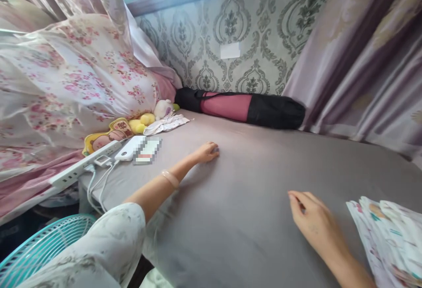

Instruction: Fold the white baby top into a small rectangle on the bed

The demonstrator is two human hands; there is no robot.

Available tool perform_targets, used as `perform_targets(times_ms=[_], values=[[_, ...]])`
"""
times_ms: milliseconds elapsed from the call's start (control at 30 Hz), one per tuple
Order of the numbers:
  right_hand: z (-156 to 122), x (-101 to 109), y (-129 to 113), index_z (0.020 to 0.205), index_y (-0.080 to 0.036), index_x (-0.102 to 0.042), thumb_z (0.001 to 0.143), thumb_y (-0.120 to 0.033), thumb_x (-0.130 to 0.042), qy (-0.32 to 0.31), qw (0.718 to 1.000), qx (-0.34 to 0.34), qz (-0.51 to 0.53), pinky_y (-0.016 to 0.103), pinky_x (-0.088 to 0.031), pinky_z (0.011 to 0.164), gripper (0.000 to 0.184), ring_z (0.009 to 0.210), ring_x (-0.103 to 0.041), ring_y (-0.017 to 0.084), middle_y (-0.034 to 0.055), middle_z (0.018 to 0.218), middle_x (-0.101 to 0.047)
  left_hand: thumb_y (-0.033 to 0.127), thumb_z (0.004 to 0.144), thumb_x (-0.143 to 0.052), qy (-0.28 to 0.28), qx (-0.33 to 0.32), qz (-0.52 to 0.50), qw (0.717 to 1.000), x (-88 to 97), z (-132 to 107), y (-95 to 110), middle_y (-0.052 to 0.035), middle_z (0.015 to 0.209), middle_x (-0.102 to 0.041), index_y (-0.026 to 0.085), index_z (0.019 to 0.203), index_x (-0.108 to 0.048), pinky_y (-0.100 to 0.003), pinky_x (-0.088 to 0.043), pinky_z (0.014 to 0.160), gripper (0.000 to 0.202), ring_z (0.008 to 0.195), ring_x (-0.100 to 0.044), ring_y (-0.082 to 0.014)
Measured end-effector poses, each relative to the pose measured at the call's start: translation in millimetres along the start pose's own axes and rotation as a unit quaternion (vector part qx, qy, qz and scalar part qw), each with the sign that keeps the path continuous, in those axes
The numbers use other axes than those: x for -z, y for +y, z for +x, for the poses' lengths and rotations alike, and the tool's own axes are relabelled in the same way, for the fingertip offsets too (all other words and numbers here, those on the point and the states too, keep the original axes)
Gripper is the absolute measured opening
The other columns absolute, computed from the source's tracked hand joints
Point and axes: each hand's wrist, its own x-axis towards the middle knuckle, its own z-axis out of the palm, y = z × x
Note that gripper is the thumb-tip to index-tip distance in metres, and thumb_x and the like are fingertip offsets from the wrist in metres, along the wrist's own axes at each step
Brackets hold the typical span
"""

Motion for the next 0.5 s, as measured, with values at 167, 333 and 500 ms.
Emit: perform_targets(times_ms=[167,333,500], values=[[1,-33,-35,0.091,-0.026,-0.066,0.092,-0.044,-0.037,-0.066,0.997,0.037,0.004,0.035,-0.048,0.072,0.034,0.085,-0.064,0.023,0.0035,0.092,-0.068,0.024,0.090,-0.050,0.071,0.106,-0.023,0.992,30.5,-9,-47,-0.0133,0.110,-0.070,0.012,0.113,-0.067,-0.030,-0.047,0.091,0.031,0.104,-0.064,-0.0228],[-1,-50,-33,0.095,-0.026,-0.064,0.093,-0.044,-0.039,-0.048,0.996,0.070,0.003,0.036,-0.047,0.076,0.031,0.088,-0.063,0.023,0.0038,0.094,-0.066,0.020,0.088,-0.049,0.140,0.193,-0.011,0.971,67.7,-26,-98,-0.0094,0.101,-0.073,0.016,0.100,-0.072,-0.027,-0.047,0.086,0.026,0.096,-0.065,-0.0209],[-4,-63,-21,0.099,-0.025,-0.062,0.093,-0.044,-0.040,-0.009,0.995,0.096,0.014,0.037,-0.045,0.082,0.030,0.091,-0.062,0.023,0.0052,0.098,-0.066,0.016,0.085,-0.048,0.213,0.300,0.011,0.930,110.3,-47,-156,-0.0117,0.105,-0.071,0.014,0.097,-0.071,-0.031,-0.044,0.088,0.026,0.102,-0.062,-0.0234]])
